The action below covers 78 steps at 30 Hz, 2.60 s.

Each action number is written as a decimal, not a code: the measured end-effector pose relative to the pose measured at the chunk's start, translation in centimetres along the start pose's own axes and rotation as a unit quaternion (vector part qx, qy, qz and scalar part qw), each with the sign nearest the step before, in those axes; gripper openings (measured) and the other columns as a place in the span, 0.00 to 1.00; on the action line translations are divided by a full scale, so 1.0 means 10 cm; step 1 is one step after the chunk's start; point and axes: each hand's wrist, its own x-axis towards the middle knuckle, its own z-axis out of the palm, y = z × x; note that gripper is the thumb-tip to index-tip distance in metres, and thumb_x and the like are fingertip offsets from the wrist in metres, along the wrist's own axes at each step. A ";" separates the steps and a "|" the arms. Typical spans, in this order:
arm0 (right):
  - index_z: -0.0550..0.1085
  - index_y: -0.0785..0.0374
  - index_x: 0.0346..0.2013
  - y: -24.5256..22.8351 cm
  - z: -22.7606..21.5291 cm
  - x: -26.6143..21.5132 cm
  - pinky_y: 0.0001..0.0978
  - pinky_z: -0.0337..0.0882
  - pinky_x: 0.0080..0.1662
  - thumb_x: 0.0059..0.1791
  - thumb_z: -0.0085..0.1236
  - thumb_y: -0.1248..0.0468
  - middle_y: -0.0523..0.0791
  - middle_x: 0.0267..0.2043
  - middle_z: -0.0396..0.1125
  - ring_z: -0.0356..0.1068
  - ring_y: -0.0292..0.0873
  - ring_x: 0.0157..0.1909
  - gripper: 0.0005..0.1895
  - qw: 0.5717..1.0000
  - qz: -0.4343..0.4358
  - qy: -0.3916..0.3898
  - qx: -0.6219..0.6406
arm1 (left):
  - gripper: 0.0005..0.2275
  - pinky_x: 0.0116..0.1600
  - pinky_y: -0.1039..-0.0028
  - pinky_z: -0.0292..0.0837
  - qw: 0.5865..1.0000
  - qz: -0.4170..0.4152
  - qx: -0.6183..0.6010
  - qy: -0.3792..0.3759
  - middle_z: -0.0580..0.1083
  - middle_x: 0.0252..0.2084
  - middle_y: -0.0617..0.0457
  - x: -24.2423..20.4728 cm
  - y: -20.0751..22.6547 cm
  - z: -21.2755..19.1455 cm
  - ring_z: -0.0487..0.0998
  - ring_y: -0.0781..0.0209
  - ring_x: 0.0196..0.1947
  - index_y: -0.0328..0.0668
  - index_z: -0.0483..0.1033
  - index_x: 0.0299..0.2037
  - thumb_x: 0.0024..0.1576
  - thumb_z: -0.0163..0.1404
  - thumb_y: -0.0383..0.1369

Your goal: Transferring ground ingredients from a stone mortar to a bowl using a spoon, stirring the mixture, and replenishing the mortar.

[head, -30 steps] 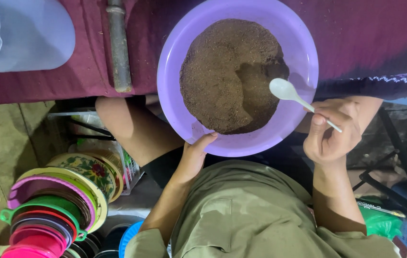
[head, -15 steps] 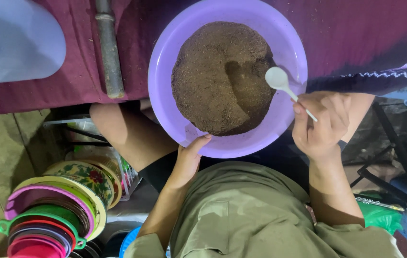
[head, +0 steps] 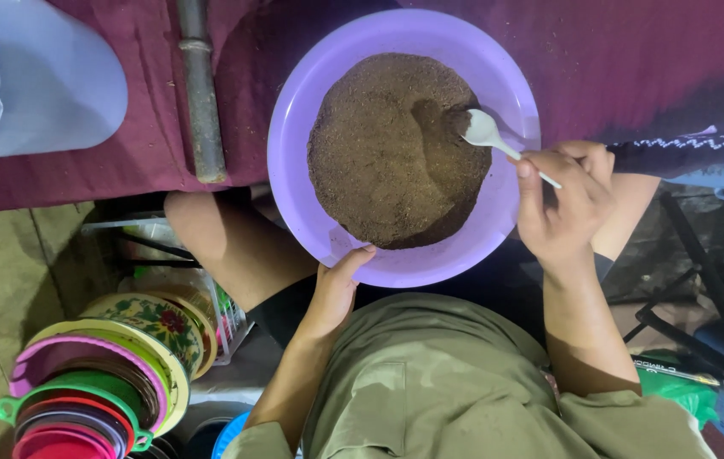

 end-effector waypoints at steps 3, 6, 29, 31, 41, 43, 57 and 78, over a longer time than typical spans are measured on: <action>0.80 0.71 0.37 -0.06 -0.05 0.06 0.39 0.61 0.44 0.58 0.60 0.72 0.49 0.31 0.76 0.64 0.51 0.34 0.06 0.998 0.025 0.025 0.042 | 0.06 0.51 0.64 0.73 1.000 0.001 -0.003 0.002 0.63 0.26 0.60 0.00 0.05 0.00 0.70 0.67 0.35 0.39 0.74 0.34 0.55 0.61 0.24; 0.80 0.73 0.35 -0.09 -0.01 0.07 0.41 0.66 0.44 0.57 0.62 0.72 0.53 0.30 0.75 0.66 0.53 0.34 0.07 0.990 0.065 0.075 0.104 | 0.06 0.53 0.63 0.73 1.000 -0.011 0.000 0.011 0.65 0.28 0.58 0.05 -0.01 -0.08 0.72 0.66 0.38 0.37 0.76 0.37 0.55 0.61 0.24; 0.75 0.67 0.37 0.14 0.69 1.99 0.43 0.73 0.47 0.61 0.62 0.61 0.47 0.35 0.68 0.68 0.46 0.41 0.13 0.973 0.071 0.117 0.186 | 0.06 0.46 0.71 0.67 0.992 -0.071 0.001 0.105 0.71 0.31 0.51 -0.06 0.30 0.39 0.74 0.59 0.37 0.36 0.74 0.35 0.50 0.57 0.26; 0.75 0.61 0.30 0.26 0.78 2.09 0.38 0.61 0.42 0.63 0.65 0.60 0.40 0.27 0.65 0.58 0.37 0.36 0.19 0.997 0.020 0.046 0.049 | 0.04 0.44 0.72 0.67 0.992 -0.069 0.008 0.102 0.72 0.28 0.52 -0.08 0.31 0.39 0.74 0.60 0.34 0.36 0.75 0.31 0.51 0.57 0.27; 0.82 0.73 0.50 -0.29 0.08 1.75 0.44 0.59 0.51 0.67 0.52 0.64 0.52 0.44 0.78 0.72 0.52 0.44 0.15 0.994 -0.076 0.068 0.039 | 0.04 0.50 0.71 0.69 0.993 -0.067 -0.003 0.101 0.75 0.32 0.50 -0.08 0.30 0.39 0.77 0.58 0.39 0.33 0.79 0.32 0.51 0.57 0.26; 0.79 0.77 0.49 -0.34 -0.04 1.50 0.46 0.63 0.50 0.67 0.50 0.64 0.56 0.43 0.78 0.72 0.54 0.44 0.17 0.994 -0.058 0.065 0.062 | 0.03 0.51 0.71 0.69 0.992 -0.077 0.006 0.097 0.75 0.32 0.51 -0.07 0.30 0.38 0.76 0.58 0.39 0.34 0.79 0.32 0.52 0.57 0.27; 0.80 0.64 0.34 -0.32 -0.18 -0.03 0.42 0.61 0.42 0.56 0.61 0.71 0.46 0.27 0.68 0.63 0.49 0.28 0.07 0.991 -0.089 0.032 -0.091 | 0.12 0.57 0.58 0.72 0.995 -0.032 -0.051 0.083 0.63 0.34 0.55 0.11 -0.20 -0.01 0.69 0.63 0.43 0.30 0.73 0.43 0.52 0.62 0.21; 0.77 0.56 0.33 -0.52 -0.03 0.04 0.40 0.57 0.45 0.48 0.49 0.80 0.40 0.29 0.61 0.65 0.42 0.34 0.16 0.962 -0.122 -0.048 -0.240 | 0.08 0.56 0.60 0.73 0.998 -0.009 -0.045 0.041 0.62 0.28 0.60 0.00 0.01 0.06 0.72 0.65 0.39 0.38 0.72 0.35 0.55 0.60 0.20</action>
